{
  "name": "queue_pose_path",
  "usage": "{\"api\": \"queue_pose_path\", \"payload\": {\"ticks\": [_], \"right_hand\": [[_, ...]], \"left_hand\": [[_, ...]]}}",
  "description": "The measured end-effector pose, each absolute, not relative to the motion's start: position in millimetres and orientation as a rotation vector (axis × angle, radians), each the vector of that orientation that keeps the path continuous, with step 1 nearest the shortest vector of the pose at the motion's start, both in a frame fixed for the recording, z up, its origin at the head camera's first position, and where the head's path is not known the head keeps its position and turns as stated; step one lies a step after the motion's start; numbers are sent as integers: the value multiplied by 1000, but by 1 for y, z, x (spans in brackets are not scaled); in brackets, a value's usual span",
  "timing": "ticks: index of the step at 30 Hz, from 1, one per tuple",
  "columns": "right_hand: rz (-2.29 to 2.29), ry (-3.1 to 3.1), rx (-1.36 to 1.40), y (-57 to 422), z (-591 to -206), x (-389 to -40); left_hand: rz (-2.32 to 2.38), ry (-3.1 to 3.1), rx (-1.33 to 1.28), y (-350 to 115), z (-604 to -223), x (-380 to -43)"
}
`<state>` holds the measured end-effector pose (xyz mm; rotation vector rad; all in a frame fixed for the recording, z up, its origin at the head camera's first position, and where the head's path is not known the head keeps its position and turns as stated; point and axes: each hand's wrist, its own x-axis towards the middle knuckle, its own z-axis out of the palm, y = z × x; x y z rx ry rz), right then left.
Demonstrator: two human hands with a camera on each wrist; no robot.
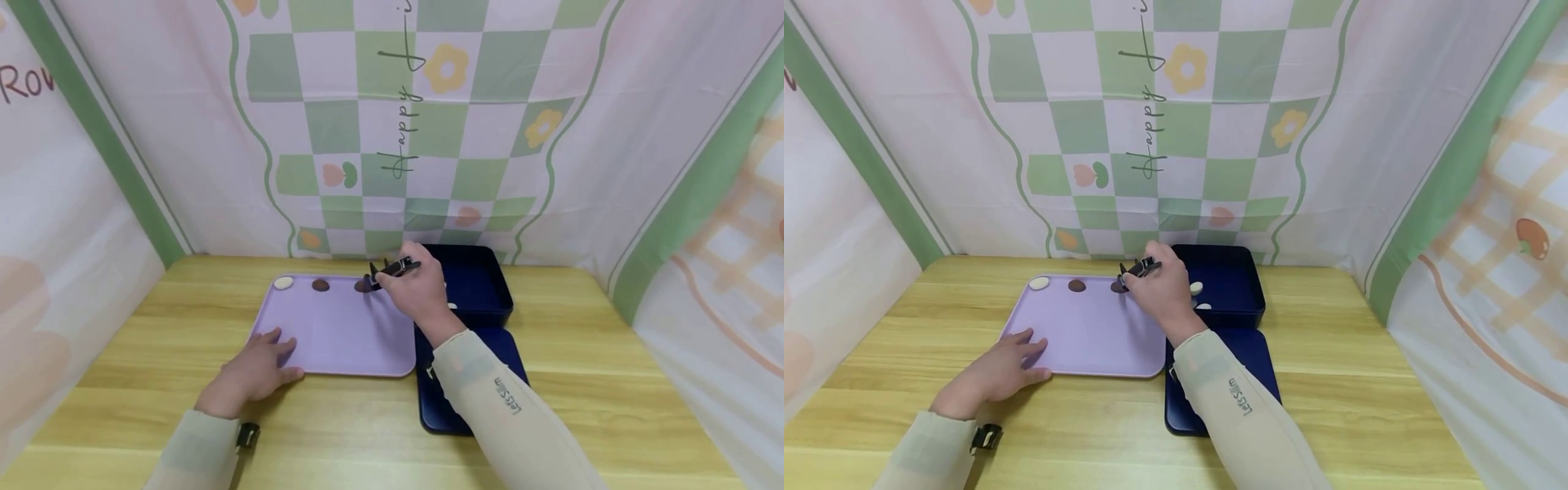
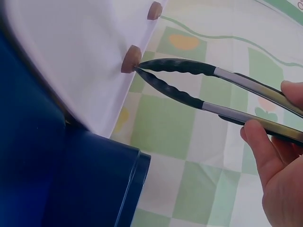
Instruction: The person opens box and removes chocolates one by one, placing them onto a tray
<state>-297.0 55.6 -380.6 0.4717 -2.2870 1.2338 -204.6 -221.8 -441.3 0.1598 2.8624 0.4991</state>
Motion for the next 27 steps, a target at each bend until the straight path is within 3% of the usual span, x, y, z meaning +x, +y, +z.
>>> {"api": "queue_pose_path", "payload": {"ticks": [6, 18, 27], "right_hand": [[1244, -2106, 521, 72, -374, -297], [1276, -2082, -14, 152, -347, -265], [1215, -2215, -95, 178, -361, -254]], "left_hand": [[503, 2860, 155, -221, -442, -204], [511, 2875, 209, -221, -441, -205], [508, 2872, 176, -222, -445, -205]]}}
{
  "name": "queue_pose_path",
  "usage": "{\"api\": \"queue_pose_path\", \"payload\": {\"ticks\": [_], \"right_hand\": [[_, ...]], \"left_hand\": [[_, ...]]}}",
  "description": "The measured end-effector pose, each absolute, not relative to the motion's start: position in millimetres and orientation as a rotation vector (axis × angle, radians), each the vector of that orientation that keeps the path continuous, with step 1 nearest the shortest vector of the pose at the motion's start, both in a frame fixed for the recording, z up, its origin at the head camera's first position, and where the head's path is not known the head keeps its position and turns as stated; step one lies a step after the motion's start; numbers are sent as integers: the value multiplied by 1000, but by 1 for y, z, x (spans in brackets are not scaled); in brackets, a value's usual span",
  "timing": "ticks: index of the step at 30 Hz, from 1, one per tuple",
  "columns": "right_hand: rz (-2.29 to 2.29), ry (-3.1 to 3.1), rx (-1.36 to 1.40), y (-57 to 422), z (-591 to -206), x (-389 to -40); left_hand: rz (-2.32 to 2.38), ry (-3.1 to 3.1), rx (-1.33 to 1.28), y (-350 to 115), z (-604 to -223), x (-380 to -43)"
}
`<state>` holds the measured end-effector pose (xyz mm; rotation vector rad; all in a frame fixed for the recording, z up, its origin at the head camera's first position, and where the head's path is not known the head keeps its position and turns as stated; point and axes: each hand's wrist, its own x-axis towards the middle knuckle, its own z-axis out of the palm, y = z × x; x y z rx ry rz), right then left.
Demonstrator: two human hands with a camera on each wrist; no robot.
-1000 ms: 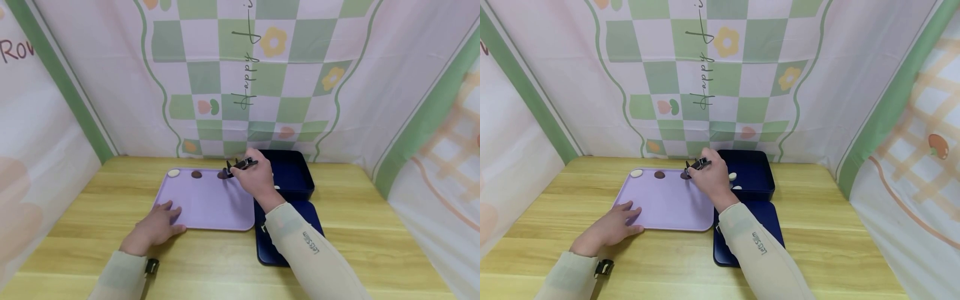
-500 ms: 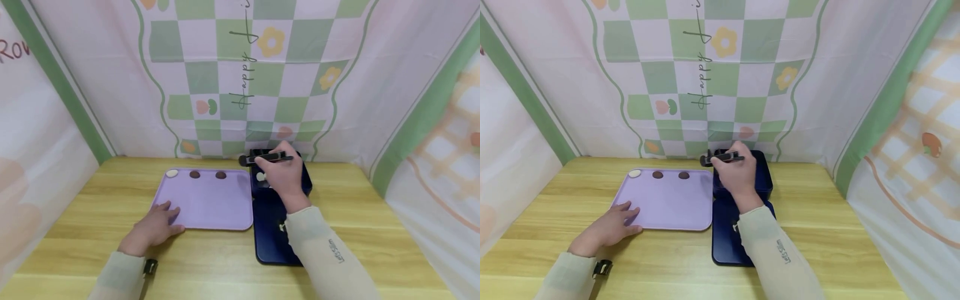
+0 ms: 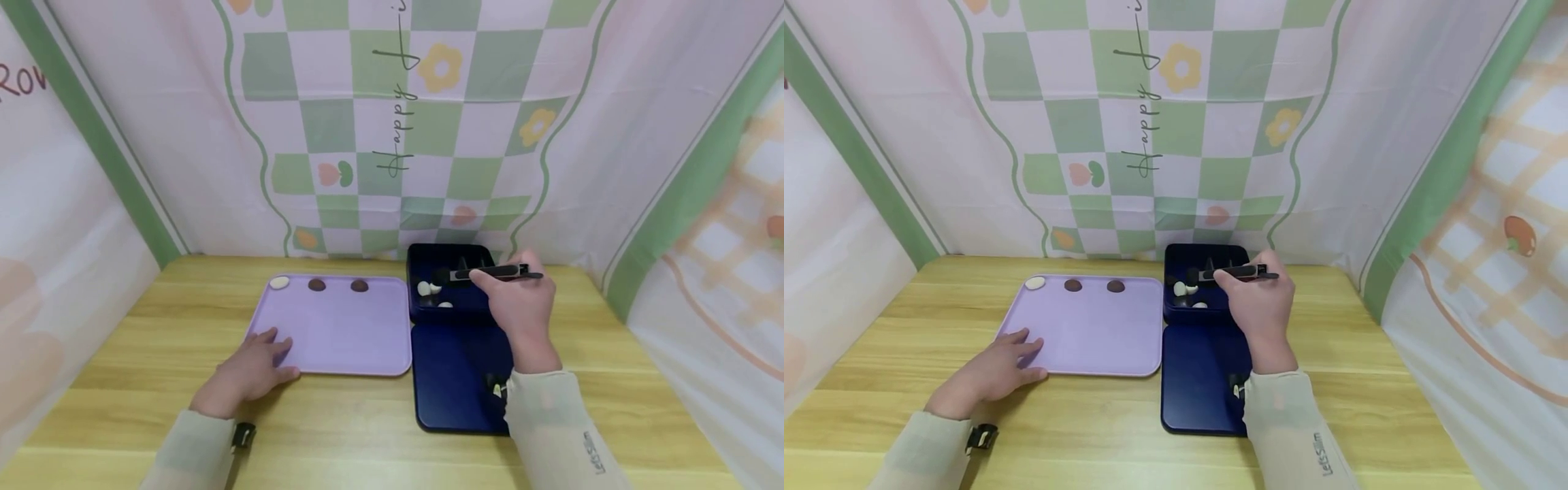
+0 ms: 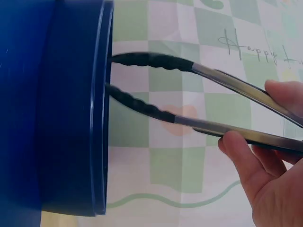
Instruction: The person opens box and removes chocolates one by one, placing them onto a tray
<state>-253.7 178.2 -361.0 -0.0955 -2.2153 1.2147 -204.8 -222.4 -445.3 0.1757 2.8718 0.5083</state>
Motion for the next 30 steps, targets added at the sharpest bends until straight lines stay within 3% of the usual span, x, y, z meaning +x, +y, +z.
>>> {"api": "queue_pose_path", "payload": {"ticks": [16, 30], "right_hand": [[1237, -2245, -180, 186, -383, -274], [1210, -2166, 35, 173, -403, -281]], "left_hand": [[512, 2874, 191, -221, -442, -204], [525, 2881, 217, -221, -442, -204]]}}
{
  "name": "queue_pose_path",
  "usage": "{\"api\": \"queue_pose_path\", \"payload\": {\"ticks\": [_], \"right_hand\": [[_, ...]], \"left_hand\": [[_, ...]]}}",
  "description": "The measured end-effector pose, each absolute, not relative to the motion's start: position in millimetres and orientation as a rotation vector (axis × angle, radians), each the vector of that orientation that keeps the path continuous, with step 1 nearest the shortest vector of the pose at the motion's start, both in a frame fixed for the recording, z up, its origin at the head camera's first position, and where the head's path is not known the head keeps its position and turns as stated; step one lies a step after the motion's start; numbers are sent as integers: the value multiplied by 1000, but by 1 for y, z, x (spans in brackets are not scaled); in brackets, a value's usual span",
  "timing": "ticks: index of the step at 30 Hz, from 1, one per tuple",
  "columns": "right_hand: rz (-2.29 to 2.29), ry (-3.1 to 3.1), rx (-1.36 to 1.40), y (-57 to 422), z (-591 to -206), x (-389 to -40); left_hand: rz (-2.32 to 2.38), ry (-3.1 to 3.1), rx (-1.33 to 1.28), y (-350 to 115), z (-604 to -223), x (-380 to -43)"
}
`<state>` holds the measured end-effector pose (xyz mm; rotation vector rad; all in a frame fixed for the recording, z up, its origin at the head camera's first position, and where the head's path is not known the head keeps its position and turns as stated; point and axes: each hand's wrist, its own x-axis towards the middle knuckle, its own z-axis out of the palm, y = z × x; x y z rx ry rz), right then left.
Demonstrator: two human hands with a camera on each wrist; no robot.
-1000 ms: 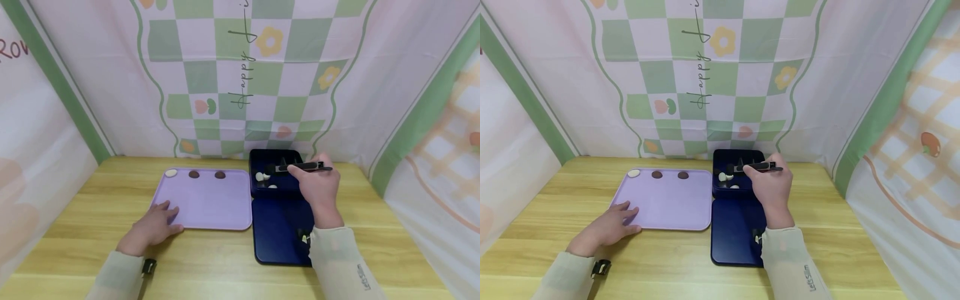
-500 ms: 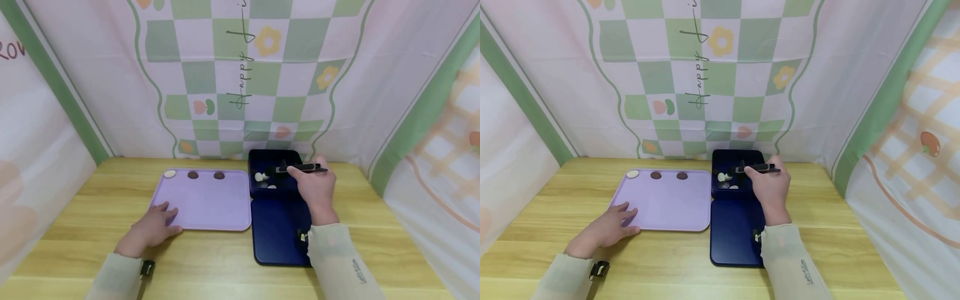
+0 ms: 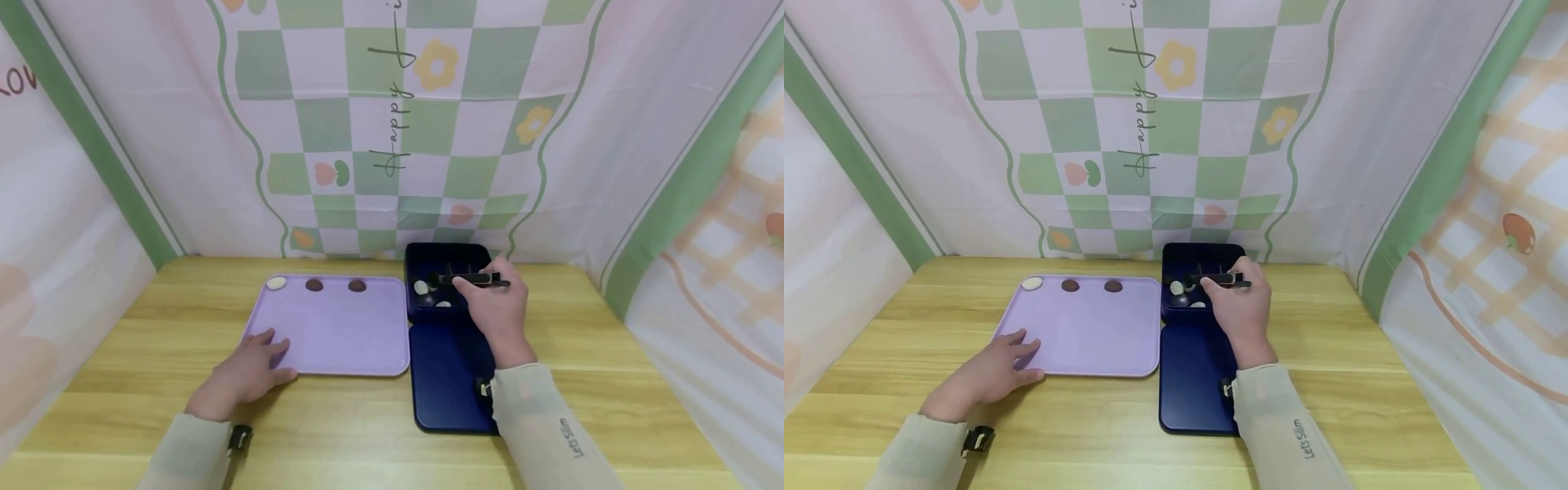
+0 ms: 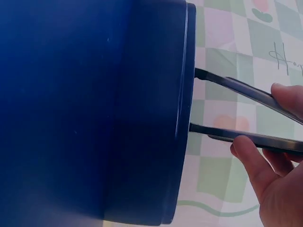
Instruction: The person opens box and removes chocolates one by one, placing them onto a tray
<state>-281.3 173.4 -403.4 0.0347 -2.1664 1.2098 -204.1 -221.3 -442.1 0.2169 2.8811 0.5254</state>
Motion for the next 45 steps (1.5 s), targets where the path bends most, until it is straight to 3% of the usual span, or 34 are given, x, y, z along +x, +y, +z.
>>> {"api": "queue_pose_path", "payload": {"ticks": [20, 38, 45], "right_hand": [[1079, -2098, 126, 179, -403, -285], [1158, -2059, -137, 208, -389, -281], [1171, -1924, -11, 200, -381, -275]], "left_hand": [[516, 2874, 218, -224, -447, -208], [512, 2873, 207, -224, -449, -209], [519, 2876, 228, -225, -449, -209]]}}
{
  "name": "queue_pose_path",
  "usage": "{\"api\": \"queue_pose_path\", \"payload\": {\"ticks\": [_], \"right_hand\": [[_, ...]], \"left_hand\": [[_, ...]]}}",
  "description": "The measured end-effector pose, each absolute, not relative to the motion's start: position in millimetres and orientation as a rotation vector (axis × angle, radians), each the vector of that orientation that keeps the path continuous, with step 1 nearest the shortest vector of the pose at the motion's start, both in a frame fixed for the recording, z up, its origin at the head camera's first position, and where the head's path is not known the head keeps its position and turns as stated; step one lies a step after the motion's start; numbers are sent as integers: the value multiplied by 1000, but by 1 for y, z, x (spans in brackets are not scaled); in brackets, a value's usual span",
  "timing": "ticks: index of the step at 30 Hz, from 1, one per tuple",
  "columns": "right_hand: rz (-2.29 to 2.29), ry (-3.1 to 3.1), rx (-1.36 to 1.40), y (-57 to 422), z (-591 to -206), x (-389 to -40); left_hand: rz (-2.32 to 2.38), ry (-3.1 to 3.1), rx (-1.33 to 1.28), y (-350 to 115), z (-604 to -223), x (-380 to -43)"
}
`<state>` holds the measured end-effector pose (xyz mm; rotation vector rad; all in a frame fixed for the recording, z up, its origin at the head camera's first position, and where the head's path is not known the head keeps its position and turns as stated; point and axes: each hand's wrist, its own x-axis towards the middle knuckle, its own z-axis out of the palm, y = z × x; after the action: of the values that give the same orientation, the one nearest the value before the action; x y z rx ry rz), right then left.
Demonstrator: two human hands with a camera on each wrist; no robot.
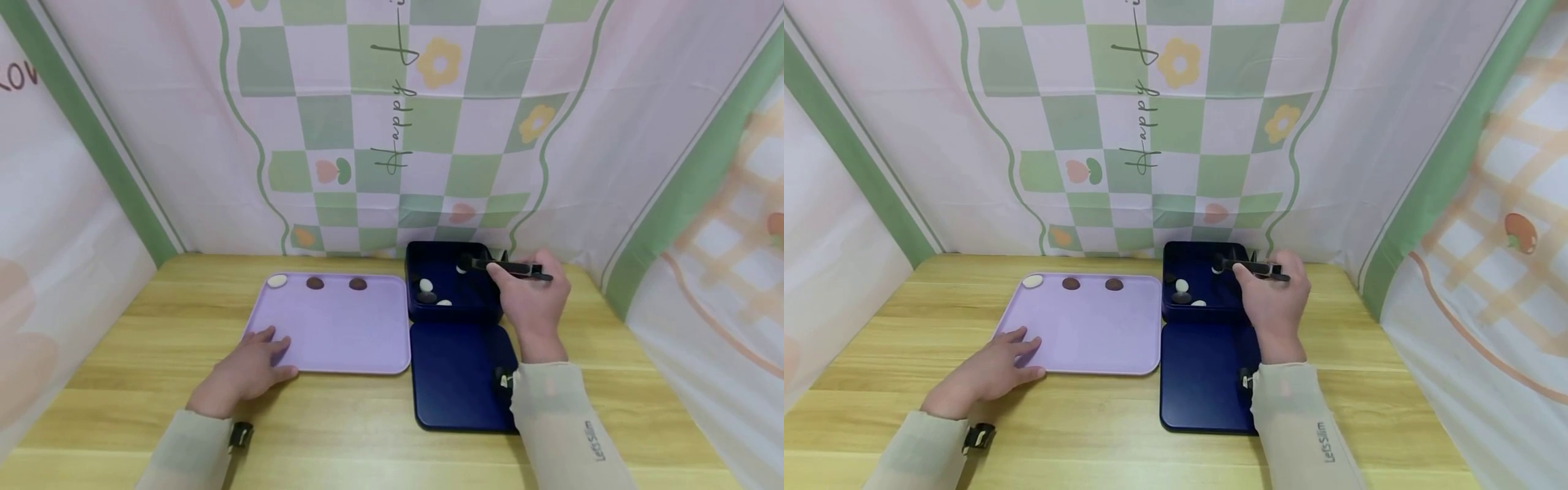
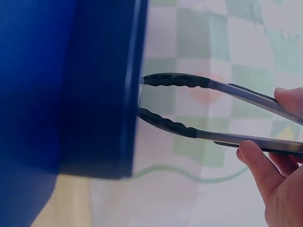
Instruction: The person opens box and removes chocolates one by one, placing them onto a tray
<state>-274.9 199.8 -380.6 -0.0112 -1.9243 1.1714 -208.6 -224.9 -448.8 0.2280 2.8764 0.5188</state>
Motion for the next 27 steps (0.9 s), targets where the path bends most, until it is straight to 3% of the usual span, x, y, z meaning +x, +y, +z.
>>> {"api": "queue_pose_path", "payload": {"ticks": [11, 27], "right_hand": [[1121, -1791, 329, 170, -366, -260], [1184, -1831, 519, 122, -352, -267]], "left_hand": [[518, 2864, 200, -223, -443, -206], [524, 2872, 193, -223, -444, -206]]}}
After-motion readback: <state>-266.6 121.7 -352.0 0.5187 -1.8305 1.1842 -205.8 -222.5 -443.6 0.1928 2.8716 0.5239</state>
